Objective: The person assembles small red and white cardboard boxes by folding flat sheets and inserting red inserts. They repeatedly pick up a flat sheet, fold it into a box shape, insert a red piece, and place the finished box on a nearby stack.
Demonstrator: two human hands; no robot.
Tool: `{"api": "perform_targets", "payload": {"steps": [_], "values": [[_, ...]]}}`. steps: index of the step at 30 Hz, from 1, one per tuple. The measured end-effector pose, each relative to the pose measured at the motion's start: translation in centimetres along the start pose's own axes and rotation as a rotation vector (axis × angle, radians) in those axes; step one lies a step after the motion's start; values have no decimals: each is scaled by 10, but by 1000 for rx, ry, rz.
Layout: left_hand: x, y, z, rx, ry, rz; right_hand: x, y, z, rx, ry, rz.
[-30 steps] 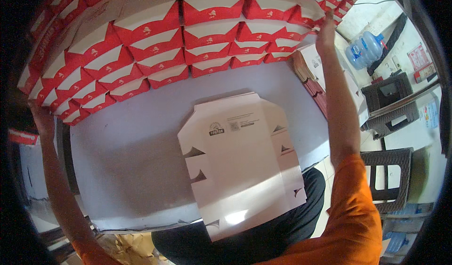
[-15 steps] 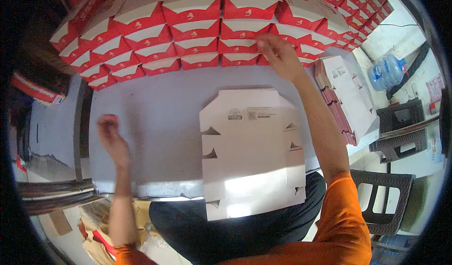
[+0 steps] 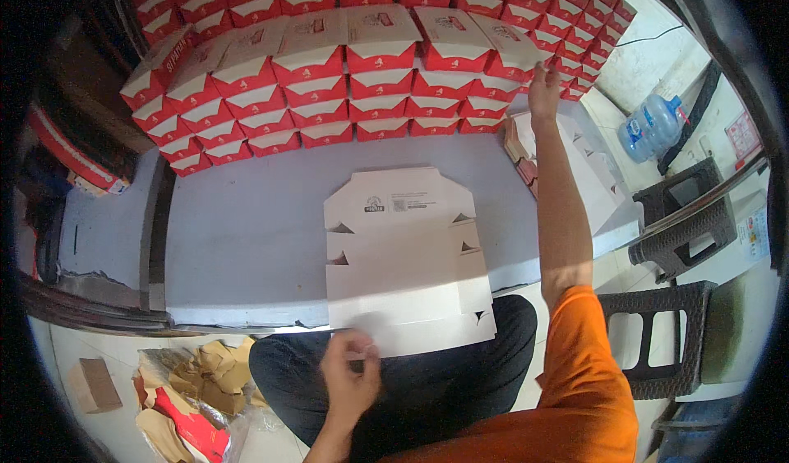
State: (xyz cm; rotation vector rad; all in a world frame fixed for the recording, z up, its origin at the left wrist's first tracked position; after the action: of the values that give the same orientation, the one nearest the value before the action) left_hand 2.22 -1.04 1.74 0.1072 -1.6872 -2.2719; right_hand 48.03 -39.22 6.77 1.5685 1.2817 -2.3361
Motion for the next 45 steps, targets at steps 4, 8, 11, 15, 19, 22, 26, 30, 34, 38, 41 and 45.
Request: {"api": "perform_targets", "payload": {"steps": [4, 8, 11, 15, 19, 22, 26, 30, 34, 38, 41, 45], "values": [[-19, 16, -56, -60, -86, -190, -15, -40, -4, -106, -175, -124], [-66, 23, -148, -419, 13, -354, 19, -47, 2, -144, 30, -64], [-84, 26, -202, -682, 0, -164, 89, -26, -12, -90, -566, 72], [-107, -20, -219, -662, -27, -226, 137, -61, -53, -76, -845, 346], [-125, -31, -188, -350, -367, -153, 127, -57, -64, 17, -815, 335], [-131, -9, -140, -170, -452, -10, 125, -42, -48, -27, -657, 246], [-160, -3, -111, -119, -400, 49, 115, -37, -10, -77, -121, 2], [-130, 20, -166, -574, -238, -97, 82, -16, 3, -142, 148, 3], [-100, 31, -220, -742, -38, -70, 45, -37, -4, -207, 84, 107], [-112, 10, -212, -638, -116, -136, 32, -42, -12, -192, -77, 149], [-132, -43, -217, -621, -165, -337, 33, -51, -12, -263, -19, 22], [-132, -23, -203, -411, -306, -146, 11, -28, -11, -315, 36, -150]]}}
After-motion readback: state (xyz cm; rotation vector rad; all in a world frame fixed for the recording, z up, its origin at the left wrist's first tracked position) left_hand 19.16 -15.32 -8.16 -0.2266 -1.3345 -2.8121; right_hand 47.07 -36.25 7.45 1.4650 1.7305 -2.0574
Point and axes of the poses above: each hand's wrist, its own x-axis away from the middle knuckle, its own z-axis out of the back of the hand, y = z × x, the point moved 1 cm from there along -x, towards the middle knuckle, and after that the axes turned 13 degrees about z, right-handed, at the moved point
